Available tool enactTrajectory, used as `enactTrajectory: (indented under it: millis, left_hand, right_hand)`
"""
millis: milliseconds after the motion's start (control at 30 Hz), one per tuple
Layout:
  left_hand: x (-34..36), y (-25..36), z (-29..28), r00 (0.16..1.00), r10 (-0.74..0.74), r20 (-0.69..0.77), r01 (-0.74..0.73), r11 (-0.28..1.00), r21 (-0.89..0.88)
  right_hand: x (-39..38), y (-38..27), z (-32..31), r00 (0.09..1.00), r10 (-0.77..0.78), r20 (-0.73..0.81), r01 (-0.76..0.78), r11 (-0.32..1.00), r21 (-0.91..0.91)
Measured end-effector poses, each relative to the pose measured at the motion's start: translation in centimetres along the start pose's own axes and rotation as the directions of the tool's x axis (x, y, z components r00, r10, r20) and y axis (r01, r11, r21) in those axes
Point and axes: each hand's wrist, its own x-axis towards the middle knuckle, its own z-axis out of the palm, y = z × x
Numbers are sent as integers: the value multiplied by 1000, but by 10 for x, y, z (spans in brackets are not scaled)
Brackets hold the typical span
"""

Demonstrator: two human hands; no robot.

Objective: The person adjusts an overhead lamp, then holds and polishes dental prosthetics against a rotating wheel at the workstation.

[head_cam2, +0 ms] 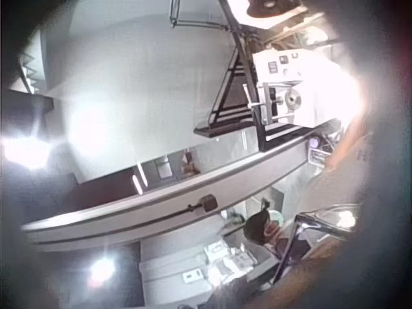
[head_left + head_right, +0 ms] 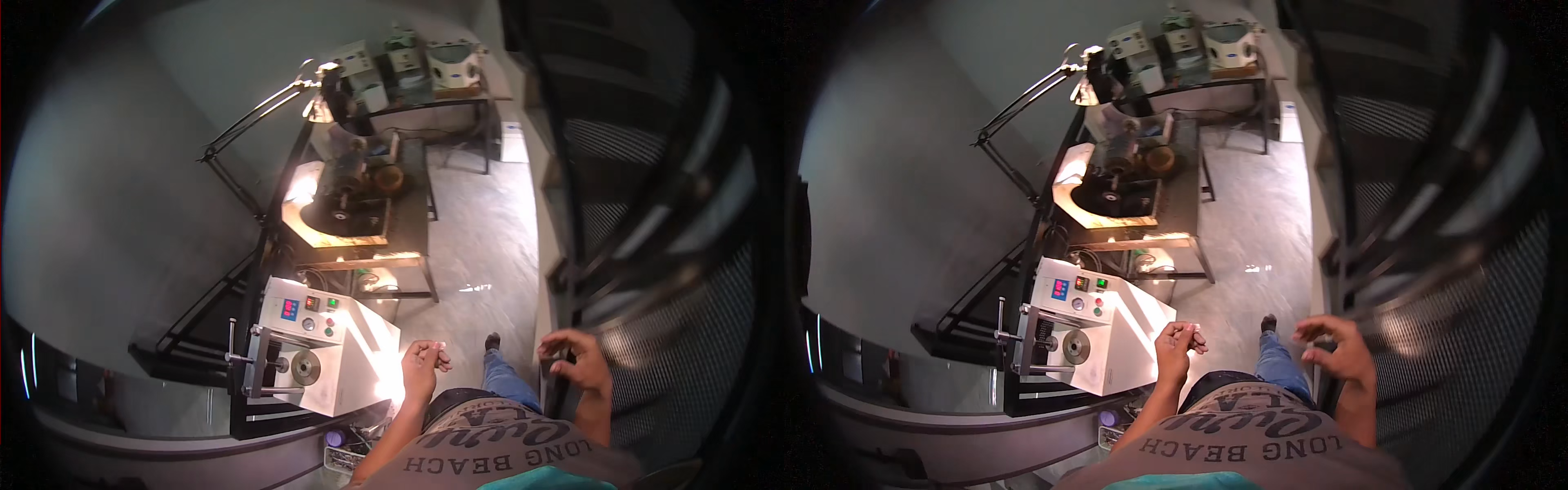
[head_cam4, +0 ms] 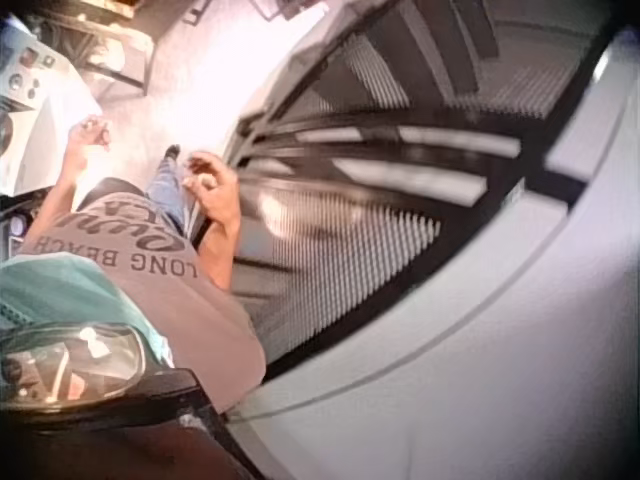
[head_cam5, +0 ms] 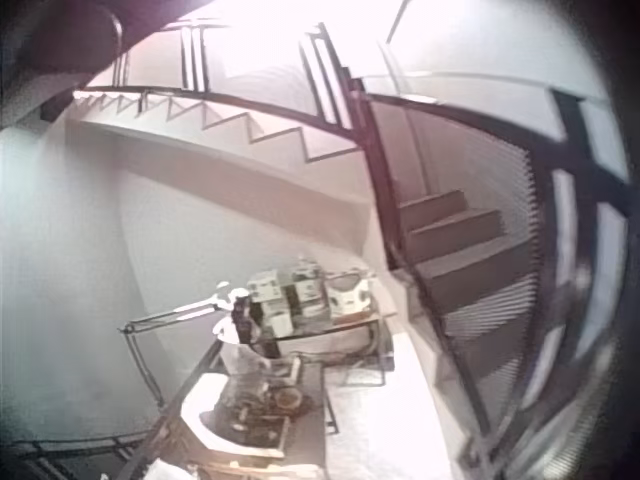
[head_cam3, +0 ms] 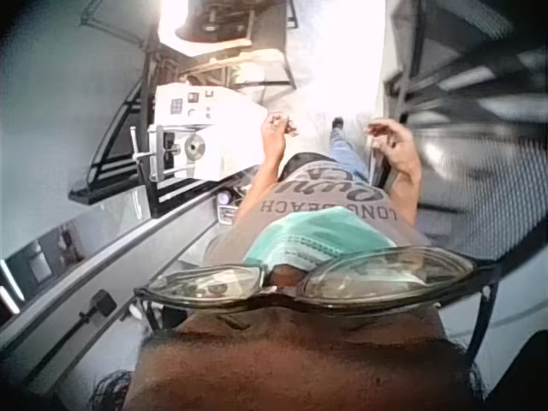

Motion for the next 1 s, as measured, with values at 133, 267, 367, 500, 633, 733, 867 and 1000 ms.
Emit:
enactTrajectory:
  millis: [133,267,367,500,633,733,867,1000]
  left_hand:
    - [75,21,-26,940,117,-321,-110,993,39]
    - [146,45,-16,862,131,-489,-170,985,-35]
    - [170,65,-9,815,187,-548,-241,970,-26]
    - [199,70,-29,773,187,-607,-228,974,10]
    - [227,79,-59,693,188,-697,-267,964,-6]
    - [246,99,-71,663,236,-710,-340,940,-5]
    - [282,110,-67,473,275,-837,-410,909,67]
    - [309,118,-64,563,350,-749,-408,905,117]
  right_hand:
    - [170,-1,-19,998,-60,13,60,998,8]
    - [367,-6,-25,931,-323,170,361,881,-304]
    - [494,-51,12,865,-455,212,501,810,-305]
    - [648,-99,66,662,-748,-50,735,661,-150]
    - [737,-110,104,589,-785,-194,714,617,-330]
    - [760,-96,118,654,-727,-209,724,682,-106]
    - [779,-81,123,565,-801,-197,814,580,-26]
    - [789,-78,133,369,-918,-143,910,388,-142]
